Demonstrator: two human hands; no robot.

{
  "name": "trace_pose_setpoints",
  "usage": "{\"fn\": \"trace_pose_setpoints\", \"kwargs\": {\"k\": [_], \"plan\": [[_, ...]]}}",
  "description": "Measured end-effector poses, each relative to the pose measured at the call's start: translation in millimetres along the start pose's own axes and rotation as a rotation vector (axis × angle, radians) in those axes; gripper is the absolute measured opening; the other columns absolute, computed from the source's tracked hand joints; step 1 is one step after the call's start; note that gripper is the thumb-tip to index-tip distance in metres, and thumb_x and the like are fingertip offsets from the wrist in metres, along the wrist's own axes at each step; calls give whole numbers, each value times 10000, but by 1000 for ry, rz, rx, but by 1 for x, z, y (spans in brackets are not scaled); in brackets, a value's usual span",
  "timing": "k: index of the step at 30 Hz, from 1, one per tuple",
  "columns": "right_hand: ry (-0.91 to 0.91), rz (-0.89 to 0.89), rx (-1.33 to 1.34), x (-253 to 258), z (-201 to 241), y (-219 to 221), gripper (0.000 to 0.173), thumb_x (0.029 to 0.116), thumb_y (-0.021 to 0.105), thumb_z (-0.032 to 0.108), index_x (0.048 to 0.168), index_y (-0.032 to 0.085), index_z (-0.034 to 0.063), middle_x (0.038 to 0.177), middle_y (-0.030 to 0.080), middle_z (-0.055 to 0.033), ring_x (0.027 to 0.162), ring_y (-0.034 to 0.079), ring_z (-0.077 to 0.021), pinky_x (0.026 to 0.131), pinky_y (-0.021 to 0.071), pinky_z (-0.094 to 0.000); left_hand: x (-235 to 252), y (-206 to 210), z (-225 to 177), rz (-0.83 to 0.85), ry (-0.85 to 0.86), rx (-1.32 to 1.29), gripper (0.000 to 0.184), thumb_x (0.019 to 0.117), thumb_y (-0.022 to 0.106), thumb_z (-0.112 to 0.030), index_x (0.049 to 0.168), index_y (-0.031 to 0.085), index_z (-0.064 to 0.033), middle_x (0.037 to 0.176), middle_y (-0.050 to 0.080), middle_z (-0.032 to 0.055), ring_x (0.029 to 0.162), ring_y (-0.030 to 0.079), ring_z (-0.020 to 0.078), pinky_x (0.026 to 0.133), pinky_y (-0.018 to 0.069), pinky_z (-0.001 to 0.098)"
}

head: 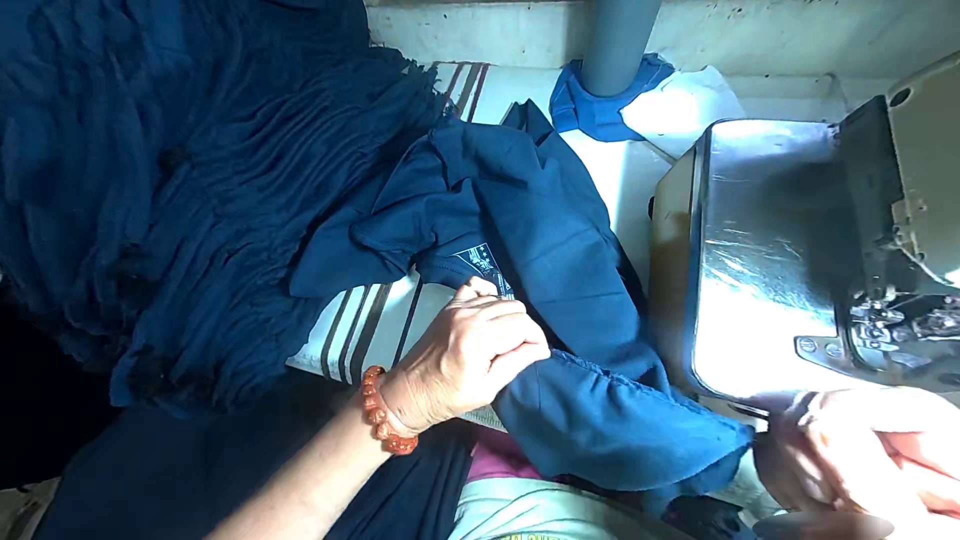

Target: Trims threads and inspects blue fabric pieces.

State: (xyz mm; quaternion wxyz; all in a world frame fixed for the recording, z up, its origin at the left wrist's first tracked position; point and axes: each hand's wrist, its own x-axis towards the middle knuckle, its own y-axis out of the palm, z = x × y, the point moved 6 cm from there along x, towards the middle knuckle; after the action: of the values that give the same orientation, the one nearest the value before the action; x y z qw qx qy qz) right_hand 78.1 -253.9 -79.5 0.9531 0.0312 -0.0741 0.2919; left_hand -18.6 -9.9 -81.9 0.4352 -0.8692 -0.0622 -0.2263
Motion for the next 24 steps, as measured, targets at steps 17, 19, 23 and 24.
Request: {"fn": "trace_pose_setpoints", "kwargs": {"k": [17, 19, 23, 24], "plan": [[-117, 144, -284, -7, 11, -4, 151, 1078, 508, 198, 985, 583, 105, 756, 578, 44, 633, 529, 45, 562, 448, -132, -1, 25, -54, -18, 94, 104, 307, 1077, 505, -233, 860, 671, -93, 770, 635, 19, 795, 606, 124, 998, 404, 342], [-155, 263, -454, -6, 15, 4, 202, 1072, 522, 176, 981, 571, 2, 755, 576, -71, 646, 522, -11, 594, 434, -142, 1, 25, -57, -49, 107, 75, 303, 1082, 498, -223, 910, 689, -63, 803, 664, 43, 793, 637, 130, 822, 504, 274], [-138, 546, -766, -6, 17, 14, 259, 1035, 611, 209, 967, 702, -24, 751, 688, -190, 612, 625, -251, 563, 482, -362, 5, 21, -60, -92, 125, 62, 305, 1086, 495, -218, 932, 686, -36, 810, 648, 61, 746, 620, 120, 649, 489, 212], [-134, 586, -750, -6, 16, 13, 251, 1035, 601, 186, 944, 705, -24, 770, 697, -197, 649, 646, -260, 590, 494, -365, 5, 21, -59, -98, 129, 60, 307, 1083, 501, -215, 928, 693, -33, 809, 649, 62, 743, 619, 117, 645, 487, 212]]}}
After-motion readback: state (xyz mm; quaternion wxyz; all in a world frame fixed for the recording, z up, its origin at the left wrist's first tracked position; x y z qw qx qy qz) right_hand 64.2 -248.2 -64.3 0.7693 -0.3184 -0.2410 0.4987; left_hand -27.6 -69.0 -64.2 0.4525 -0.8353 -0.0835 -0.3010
